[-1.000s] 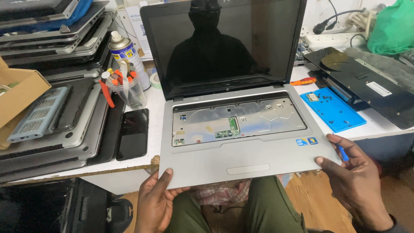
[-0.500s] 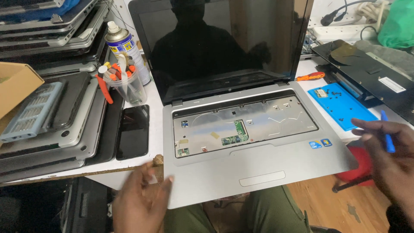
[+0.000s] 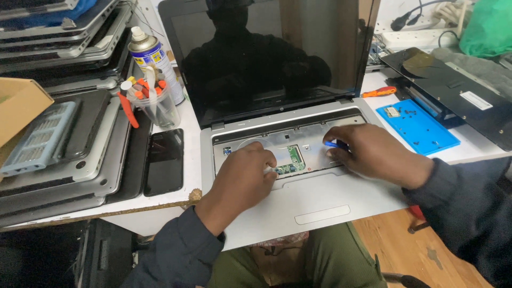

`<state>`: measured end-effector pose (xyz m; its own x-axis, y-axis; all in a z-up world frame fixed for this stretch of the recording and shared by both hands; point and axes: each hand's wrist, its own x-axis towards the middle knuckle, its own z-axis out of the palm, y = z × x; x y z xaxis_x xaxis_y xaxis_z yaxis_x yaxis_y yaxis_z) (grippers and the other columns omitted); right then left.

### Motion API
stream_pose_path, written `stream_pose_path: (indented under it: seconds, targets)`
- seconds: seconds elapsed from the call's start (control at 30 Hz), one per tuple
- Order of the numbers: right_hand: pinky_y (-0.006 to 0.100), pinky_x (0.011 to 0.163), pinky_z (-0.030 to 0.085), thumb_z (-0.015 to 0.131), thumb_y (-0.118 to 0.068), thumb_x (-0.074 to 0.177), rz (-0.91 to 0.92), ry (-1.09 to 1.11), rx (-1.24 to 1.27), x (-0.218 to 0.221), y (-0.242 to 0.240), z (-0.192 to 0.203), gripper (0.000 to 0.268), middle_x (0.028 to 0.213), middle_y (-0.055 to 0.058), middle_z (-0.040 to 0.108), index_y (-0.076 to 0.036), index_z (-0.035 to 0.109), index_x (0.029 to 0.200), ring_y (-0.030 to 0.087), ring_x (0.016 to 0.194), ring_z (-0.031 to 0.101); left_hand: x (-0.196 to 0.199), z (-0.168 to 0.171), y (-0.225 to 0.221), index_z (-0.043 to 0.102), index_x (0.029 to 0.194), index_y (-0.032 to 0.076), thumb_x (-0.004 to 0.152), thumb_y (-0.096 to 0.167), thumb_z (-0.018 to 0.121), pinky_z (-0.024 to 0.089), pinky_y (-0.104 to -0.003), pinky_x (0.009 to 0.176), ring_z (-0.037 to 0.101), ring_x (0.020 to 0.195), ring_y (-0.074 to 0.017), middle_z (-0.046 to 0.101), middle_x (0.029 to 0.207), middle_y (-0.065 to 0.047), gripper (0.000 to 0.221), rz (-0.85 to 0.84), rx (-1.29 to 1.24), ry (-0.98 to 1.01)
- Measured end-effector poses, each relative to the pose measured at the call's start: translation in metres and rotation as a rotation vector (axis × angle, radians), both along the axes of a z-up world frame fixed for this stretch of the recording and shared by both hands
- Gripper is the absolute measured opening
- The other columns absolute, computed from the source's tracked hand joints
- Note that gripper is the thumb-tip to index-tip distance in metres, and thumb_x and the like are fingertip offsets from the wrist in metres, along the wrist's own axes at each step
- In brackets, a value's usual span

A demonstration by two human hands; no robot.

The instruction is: Connecting internal ribbon cables for a touchpad during laptop assembly.

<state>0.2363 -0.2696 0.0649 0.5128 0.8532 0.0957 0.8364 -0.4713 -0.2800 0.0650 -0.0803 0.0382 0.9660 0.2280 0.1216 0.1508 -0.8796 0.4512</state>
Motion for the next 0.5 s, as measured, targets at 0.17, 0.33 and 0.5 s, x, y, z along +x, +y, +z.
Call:
stream_pose_path:
  seconds: [0.17, 0.33, 0.5]
  targets:
    - [0.045, 0.072, 0.059, 0.064, -0.023, 0.094, -0.086, -0.100, -0.084, 0.008, 0.002, -0.002, 0.027, 0.087, 0.014, 0.075, -0.012, 0.073, 0.117, 0.035, 0.085, 0.075, 0.002, -0.001, 0.002, 0.079, 0.094, 0.007, 0.085, 0.005, 0.069, 0.059, -0.032, 0.068, 0.070, 0.080, -0.0241, 0.071, 0.089, -0.012, 0.013, 0.006, -0.085, 0.022]
    - [0.047, 0.074, 0.059, 0.070, -0.023, 0.088, -0.003, -0.108, 0.077, 0.006, -0.004, -0.011, 0.028, 0.092, 0.015, 0.074, -0.011, 0.075, 0.113, 0.036, 0.090, 0.073, 0.007, -0.010, 0.003, 0.079, 0.088, 0.006, 0.085, 0.001, 0.068, 0.058, -0.033, 0.067, 0.070, 0.077, -0.0247, 0.070, 0.086, -0.013, 0.012, -0.002, -0.095, -0.033]
    - [0.047, 0.069, 0.061, 0.070, -0.012, 0.085, 0.321, 0.003, 0.335, -0.013, 0.012, -0.025, 0.016, 0.079, 0.015, 0.072, -0.008, 0.077, 0.099, 0.038, 0.080, 0.073, 0.001, -0.011, 0.012, 0.077, 0.093, 0.003, 0.082, 0.001, 0.071, 0.059, -0.039, 0.069, 0.070, 0.078, -0.0307, 0.069, 0.088, -0.018, 0.013, -0.019, -0.233, -0.104]
